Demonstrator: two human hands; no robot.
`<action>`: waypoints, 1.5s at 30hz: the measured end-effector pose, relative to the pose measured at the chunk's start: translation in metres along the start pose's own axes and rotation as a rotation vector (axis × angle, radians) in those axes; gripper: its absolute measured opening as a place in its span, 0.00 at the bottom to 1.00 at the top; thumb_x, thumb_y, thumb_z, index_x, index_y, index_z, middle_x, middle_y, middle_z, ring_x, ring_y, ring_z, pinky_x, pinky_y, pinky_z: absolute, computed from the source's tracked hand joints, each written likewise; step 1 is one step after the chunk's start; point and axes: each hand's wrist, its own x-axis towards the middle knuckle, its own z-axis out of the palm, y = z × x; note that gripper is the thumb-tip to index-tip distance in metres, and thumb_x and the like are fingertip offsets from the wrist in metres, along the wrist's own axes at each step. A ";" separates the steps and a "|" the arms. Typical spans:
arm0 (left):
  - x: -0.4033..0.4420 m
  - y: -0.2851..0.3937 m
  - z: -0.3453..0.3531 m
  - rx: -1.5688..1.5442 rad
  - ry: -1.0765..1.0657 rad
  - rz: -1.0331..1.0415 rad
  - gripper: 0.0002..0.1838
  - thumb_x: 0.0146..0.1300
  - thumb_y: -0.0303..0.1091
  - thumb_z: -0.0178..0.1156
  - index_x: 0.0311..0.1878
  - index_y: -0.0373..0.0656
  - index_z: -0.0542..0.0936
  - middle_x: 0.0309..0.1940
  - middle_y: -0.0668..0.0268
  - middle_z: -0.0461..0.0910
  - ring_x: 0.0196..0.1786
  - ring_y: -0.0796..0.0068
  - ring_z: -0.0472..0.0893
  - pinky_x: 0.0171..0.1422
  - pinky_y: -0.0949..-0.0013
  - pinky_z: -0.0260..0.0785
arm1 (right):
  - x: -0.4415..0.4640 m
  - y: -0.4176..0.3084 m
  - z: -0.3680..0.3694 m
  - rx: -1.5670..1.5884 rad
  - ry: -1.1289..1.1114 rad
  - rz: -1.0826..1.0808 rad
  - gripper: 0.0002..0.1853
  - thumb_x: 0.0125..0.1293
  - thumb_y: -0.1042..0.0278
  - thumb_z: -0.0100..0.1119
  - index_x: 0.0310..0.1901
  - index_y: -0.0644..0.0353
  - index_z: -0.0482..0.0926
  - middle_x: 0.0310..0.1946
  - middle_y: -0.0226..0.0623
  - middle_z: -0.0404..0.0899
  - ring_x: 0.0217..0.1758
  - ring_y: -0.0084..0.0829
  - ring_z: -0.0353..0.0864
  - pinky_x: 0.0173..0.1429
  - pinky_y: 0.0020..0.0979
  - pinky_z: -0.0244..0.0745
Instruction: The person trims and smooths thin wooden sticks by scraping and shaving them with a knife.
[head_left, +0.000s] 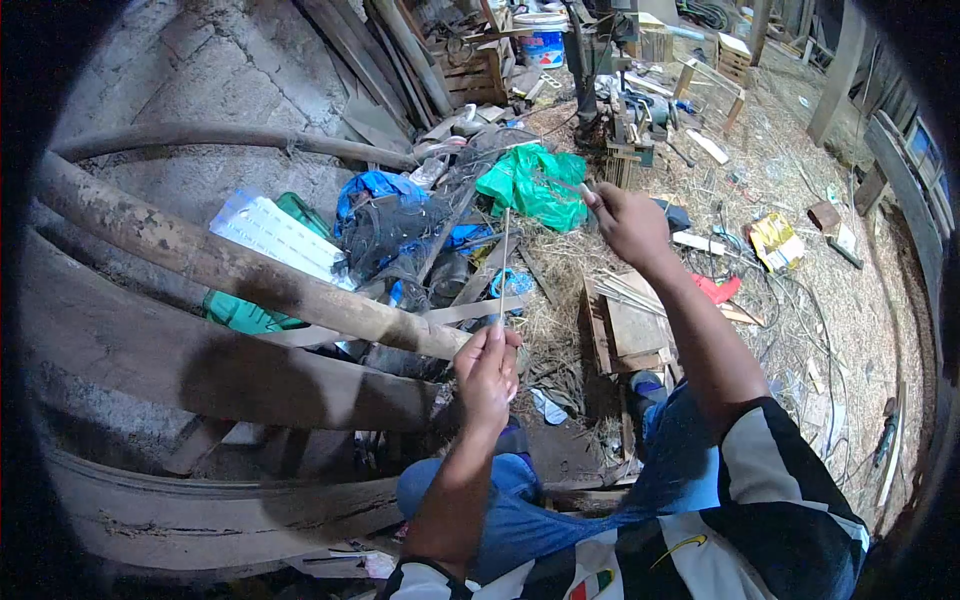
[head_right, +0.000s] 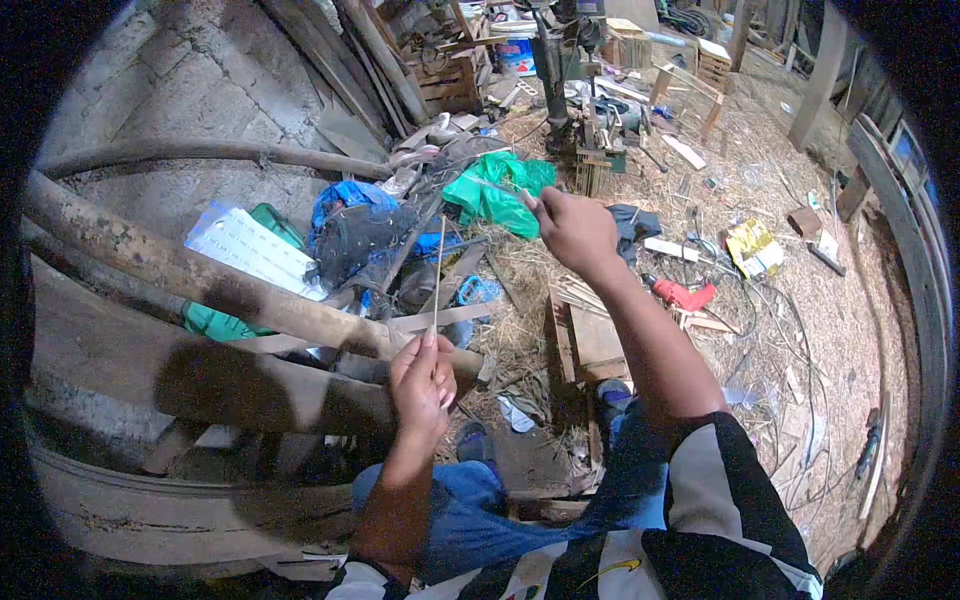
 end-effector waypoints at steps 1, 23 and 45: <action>0.000 0.000 -0.001 0.025 0.026 -0.009 0.17 0.78 0.44 0.51 0.40 0.39 0.77 0.14 0.76 0.62 0.11 0.87 0.59 0.12 0.78 0.50 | -0.002 -0.003 -0.001 0.066 0.040 -0.051 0.22 0.75 0.44 0.48 0.35 0.55 0.78 0.26 0.48 0.80 0.32 0.55 0.81 0.35 0.54 0.71; 0.003 0.008 0.004 0.071 0.053 0.038 0.19 0.78 0.45 0.51 0.49 0.36 0.81 0.14 0.76 0.63 0.11 0.88 0.57 0.12 0.78 0.49 | -0.071 -0.074 0.011 0.269 -0.247 -0.487 0.13 0.72 0.53 0.55 0.42 0.54 0.77 0.28 0.44 0.80 0.32 0.52 0.81 0.32 0.50 0.73; 0.008 0.012 -0.008 -0.177 -0.126 -0.129 0.18 0.79 0.39 0.48 0.52 0.32 0.78 0.12 0.77 0.56 0.09 0.86 0.53 0.11 0.76 0.48 | -0.059 -0.058 0.011 0.142 -0.216 -0.562 0.14 0.72 0.50 0.53 0.42 0.52 0.78 0.29 0.41 0.81 0.33 0.50 0.83 0.32 0.50 0.74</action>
